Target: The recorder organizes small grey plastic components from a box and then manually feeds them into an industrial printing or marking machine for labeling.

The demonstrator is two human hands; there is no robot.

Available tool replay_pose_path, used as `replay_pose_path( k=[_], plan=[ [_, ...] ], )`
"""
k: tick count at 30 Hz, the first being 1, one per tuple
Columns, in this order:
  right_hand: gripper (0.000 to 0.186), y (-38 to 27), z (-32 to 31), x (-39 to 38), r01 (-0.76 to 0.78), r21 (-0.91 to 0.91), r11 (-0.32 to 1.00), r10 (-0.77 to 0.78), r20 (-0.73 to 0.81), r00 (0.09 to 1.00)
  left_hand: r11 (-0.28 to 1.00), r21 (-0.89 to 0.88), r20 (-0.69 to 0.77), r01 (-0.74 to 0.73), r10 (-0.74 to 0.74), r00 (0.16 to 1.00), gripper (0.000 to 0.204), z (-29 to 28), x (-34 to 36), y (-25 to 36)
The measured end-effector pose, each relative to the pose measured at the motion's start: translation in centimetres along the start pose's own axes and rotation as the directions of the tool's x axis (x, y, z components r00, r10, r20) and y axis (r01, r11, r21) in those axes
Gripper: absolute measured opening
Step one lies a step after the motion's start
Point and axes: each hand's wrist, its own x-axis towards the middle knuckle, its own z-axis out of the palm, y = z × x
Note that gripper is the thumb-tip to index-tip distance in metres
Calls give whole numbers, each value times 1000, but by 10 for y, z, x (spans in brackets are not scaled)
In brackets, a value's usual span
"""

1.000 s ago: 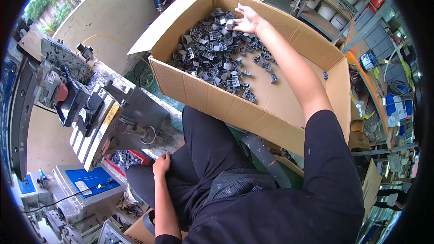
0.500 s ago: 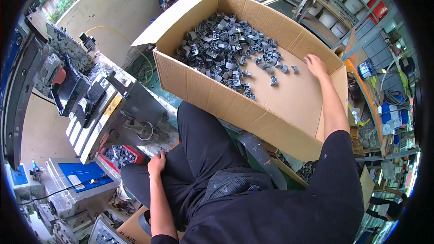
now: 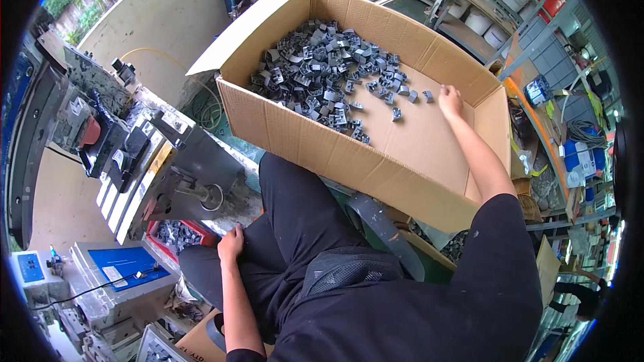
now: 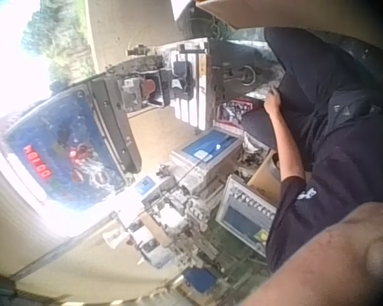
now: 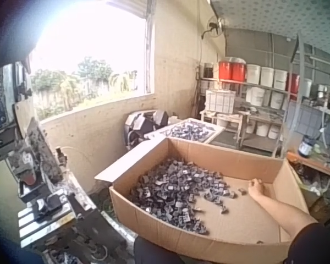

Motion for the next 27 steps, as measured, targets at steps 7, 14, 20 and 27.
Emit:
replay_pose_path(
  k=[7,14,20,27],
  plan=[
    [51,-122,24,-88,267,635,725,-369,32,929,1000,-5,9,6,-6,1000,62,-4,-3,-6],
    [62,-229,56,-107,242,592,769,-221,-109,969,999,-29,4,-13,13,1000,61,-5,-2,0],
    [60,-303,49,-85,-35,681,731,76,-30,997,1000,13,1,21,-21,1000,58,-5,-3,-3],
    [57,-305,59,-73,-279,836,473,254,174,951,1000,-25,25,-16,17,1000,57,-6,2,3]
  ],
)
